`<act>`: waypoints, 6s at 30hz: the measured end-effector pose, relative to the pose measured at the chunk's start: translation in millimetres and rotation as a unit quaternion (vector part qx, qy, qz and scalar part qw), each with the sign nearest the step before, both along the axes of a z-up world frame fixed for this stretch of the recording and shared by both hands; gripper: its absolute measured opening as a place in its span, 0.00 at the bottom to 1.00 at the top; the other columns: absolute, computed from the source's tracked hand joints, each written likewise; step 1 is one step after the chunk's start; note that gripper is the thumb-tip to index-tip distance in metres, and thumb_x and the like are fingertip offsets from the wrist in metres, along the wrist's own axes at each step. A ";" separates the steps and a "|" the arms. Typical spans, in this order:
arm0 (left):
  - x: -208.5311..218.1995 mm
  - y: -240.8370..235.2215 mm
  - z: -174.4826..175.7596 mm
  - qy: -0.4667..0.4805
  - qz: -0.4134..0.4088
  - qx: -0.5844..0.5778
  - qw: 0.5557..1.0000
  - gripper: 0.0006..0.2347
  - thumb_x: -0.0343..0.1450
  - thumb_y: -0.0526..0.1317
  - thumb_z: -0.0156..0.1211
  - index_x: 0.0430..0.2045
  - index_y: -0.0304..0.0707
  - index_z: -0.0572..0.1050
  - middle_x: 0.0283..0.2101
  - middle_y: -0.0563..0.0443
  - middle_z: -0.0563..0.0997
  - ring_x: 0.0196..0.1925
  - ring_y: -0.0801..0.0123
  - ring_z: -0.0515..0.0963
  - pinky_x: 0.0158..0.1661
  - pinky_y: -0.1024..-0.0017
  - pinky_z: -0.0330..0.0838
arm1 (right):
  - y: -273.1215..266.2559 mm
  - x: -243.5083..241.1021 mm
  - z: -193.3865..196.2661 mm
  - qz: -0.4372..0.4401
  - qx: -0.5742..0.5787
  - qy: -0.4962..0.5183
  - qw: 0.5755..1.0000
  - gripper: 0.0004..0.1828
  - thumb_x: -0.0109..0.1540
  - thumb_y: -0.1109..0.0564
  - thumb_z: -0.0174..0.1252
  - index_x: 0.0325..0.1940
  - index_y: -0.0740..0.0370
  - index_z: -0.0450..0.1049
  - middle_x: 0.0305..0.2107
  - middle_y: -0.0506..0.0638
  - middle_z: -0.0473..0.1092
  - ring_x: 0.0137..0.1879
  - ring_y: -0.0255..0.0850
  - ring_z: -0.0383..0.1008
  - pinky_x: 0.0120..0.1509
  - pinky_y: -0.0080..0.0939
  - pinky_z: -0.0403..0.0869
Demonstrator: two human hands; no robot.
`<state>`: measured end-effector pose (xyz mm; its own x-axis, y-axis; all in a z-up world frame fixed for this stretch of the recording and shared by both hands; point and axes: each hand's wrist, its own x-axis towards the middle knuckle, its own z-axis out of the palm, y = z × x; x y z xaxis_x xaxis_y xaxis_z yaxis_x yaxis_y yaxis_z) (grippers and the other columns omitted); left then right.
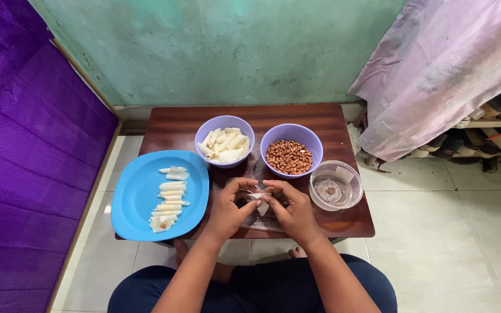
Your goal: The person sits on the floor and wraps white, rectangular food items with thin, translucent sheets. They place peanuts inside the sheets before folding them into small packets and arranging them on a blue plate.
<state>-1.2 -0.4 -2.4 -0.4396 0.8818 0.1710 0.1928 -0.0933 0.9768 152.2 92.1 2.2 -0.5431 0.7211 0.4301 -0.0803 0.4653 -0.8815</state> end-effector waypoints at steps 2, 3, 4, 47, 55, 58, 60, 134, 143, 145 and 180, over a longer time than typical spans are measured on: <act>0.6 -0.5 -0.7 -0.006 -0.001 -0.003 1.000 0.18 0.62 0.27 0.72 0.46 0.40 0.79 0.37 0.46 0.85 0.39 0.67 0.86 0.47 0.67 0.78 | 0.3 0.5 -0.9 -0.001 0.002 0.002 1.000 0.13 0.61 0.64 0.67 0.51 0.61 0.82 0.31 0.56 0.82 0.36 0.43 0.83 0.42 0.46 0.81; 0.7 -0.4 -0.6 -0.010 -0.002 -0.005 1.000 0.19 0.62 0.27 0.72 0.46 0.40 0.79 0.37 0.46 0.85 0.38 0.67 0.85 0.46 0.67 0.78 | 0.7 0.6 -1.1 -0.003 0.005 0.004 1.000 0.13 0.61 0.64 0.67 0.50 0.61 0.82 0.31 0.56 0.82 0.37 0.43 0.83 0.42 0.46 0.81; 0.7 0.0 -1.5 -0.010 -0.002 -0.006 1.000 0.19 0.62 0.27 0.72 0.46 0.40 0.79 0.37 0.46 0.85 0.38 0.67 0.85 0.46 0.67 0.78 | 1.0 0.4 -1.9 -0.003 0.005 0.004 1.000 0.13 0.61 0.64 0.67 0.50 0.61 0.82 0.31 0.56 0.82 0.37 0.43 0.83 0.42 0.46 0.81; 1.8 4.4 -7.2 -0.044 -0.005 -0.018 0.999 0.17 0.63 0.31 0.74 0.46 0.39 0.79 0.33 0.44 0.86 0.35 0.71 0.84 0.40 0.72 0.80 | -0.6 1.6 1.8 0.007 0.021 0.028 0.999 0.17 0.54 0.70 0.70 0.46 0.61 0.84 0.30 0.54 0.80 0.32 0.43 0.82 0.34 0.40 0.79; 2.3 5.7 -9.4 -0.049 -0.004 -0.033 0.998 0.17 0.64 0.33 0.75 0.46 0.42 0.80 0.34 0.45 0.87 0.36 0.71 0.85 0.41 0.72 0.80 | -0.8 5.3 4.1 0.011 0.027 0.027 0.999 0.18 0.54 0.70 0.70 0.46 0.60 0.84 0.30 0.54 0.81 0.33 0.45 0.83 0.35 0.40 0.80; 2.1 5.0 -4.9 -0.055 -0.009 -0.040 0.998 0.17 0.64 0.32 0.74 0.46 0.42 0.80 0.36 0.44 0.88 0.41 0.68 0.86 0.45 0.69 0.80 | -0.4 6.7 4.2 0.021 0.042 0.016 0.999 0.18 0.54 0.70 0.69 0.47 0.59 0.84 0.31 0.54 0.81 0.34 0.48 0.83 0.36 0.42 0.80; 3.0 4.3 -1.1 -0.039 -0.012 -0.043 0.998 0.15 0.65 0.32 0.72 0.46 0.43 0.81 0.35 0.45 0.88 0.40 0.69 0.86 0.44 0.70 0.81 | -1.9 7.2 6.6 0.025 0.046 0.019 0.998 0.18 0.54 0.70 0.69 0.46 0.58 0.84 0.30 0.52 0.81 0.35 0.45 0.83 0.37 0.40 0.81; 1.1 5.6 -19.1 -0.074 -0.030 -0.013 0.997 0.20 0.62 0.27 0.73 0.46 0.38 0.75 0.36 0.45 0.83 0.37 0.71 0.83 0.40 0.74 0.79 | 3.2 19.6 -13.5 0.057 -0.183 -0.027 0.981 0.31 0.56 0.72 0.64 0.62 0.55 0.77 0.45 0.57 0.78 0.43 0.42 0.82 0.47 0.43 0.82; 1.3 5.3 -19.5 -0.067 -0.030 -0.015 0.997 0.18 0.62 0.27 0.72 0.45 0.37 0.75 0.36 0.44 0.84 0.37 0.71 0.84 0.41 0.73 0.79 | -0.2 19.5 -11.0 0.069 -0.182 -0.040 0.980 0.34 0.55 0.71 0.67 0.65 0.54 0.76 0.47 0.57 0.78 0.43 0.39 0.82 0.47 0.39 0.82; 1.8 4.7 -17.8 -0.064 -0.029 -0.017 0.997 0.18 0.62 0.27 0.72 0.45 0.37 0.76 0.36 0.44 0.84 0.37 0.71 0.84 0.41 0.73 0.79 | -1.6 19.5 -8.4 0.070 -0.181 -0.039 0.980 0.34 0.55 0.71 0.67 0.65 0.54 0.76 0.46 0.57 0.79 0.43 0.39 0.82 0.46 0.38 0.82; -1.3 4.0 -6.1 -0.020 -0.033 -0.021 0.999 0.14 0.61 0.24 0.70 0.38 0.35 0.80 0.32 0.47 0.85 0.36 0.69 0.86 0.43 0.69 0.79 | 6.5 13.5 4.9 0.084 -0.185 -0.073 0.976 0.33 0.55 0.69 0.69 0.65 0.60 0.76 0.40 0.60 0.80 0.40 0.42 0.83 0.43 0.42 0.83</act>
